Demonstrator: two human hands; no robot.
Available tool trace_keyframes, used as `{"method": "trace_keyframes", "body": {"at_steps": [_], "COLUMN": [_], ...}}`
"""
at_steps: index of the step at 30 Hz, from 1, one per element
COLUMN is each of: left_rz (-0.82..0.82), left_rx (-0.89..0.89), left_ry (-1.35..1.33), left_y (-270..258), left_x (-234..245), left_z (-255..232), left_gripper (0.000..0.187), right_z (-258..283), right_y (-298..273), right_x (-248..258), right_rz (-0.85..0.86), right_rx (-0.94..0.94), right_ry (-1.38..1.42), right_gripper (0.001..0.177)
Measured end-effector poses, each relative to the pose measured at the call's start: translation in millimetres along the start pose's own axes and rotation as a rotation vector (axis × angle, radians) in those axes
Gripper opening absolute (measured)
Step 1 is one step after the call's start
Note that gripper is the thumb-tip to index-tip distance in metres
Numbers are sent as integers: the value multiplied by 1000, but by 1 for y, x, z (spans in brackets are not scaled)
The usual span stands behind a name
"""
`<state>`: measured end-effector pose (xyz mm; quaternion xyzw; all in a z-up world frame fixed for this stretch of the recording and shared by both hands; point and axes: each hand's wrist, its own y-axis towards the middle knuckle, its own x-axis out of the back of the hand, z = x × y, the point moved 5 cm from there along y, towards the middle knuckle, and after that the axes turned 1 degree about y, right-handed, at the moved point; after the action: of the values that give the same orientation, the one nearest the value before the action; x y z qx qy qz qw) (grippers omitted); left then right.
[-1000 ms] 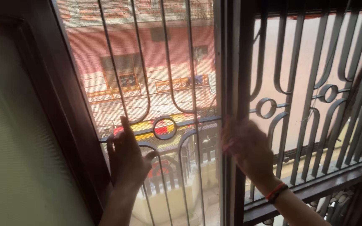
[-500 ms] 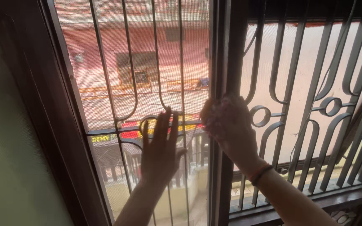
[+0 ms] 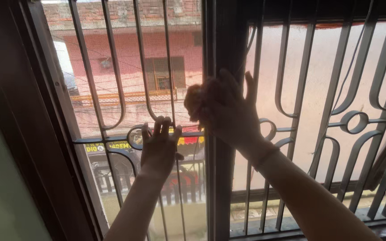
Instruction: The person wipes a window screen and metal grille with a cloth, moving the cloth across the surface in repeated strokes. The person cleans the vertical bars and the mesh area of the window.
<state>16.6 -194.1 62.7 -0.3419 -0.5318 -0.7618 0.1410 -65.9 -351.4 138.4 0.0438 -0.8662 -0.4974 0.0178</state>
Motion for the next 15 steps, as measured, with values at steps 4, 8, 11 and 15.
{"method": "trace_keyframes", "body": {"at_steps": [4, 8, 11, 15], "left_rz": [78, 106, 121, 100], "left_rx": [-28, -21, -26, -44], "left_ry": [31, 83, 74, 92], "left_y": [8, 11, 12, 11], "left_x": [-4, -6, -4, -2], "left_z": [2, 1, 2, 1], "left_gripper": [95, 83, 88, 82], "right_z": [8, 46, 36, -1], "right_y": [-25, -90, -86, -40], "right_x": [-6, -13, -22, -31], "right_rz": [-25, 340, 215, 139], "right_rx": [-79, 244, 324, 332], "right_ry": [393, 462, 507, 273], "right_gripper": [32, 29, 49, 44]}}
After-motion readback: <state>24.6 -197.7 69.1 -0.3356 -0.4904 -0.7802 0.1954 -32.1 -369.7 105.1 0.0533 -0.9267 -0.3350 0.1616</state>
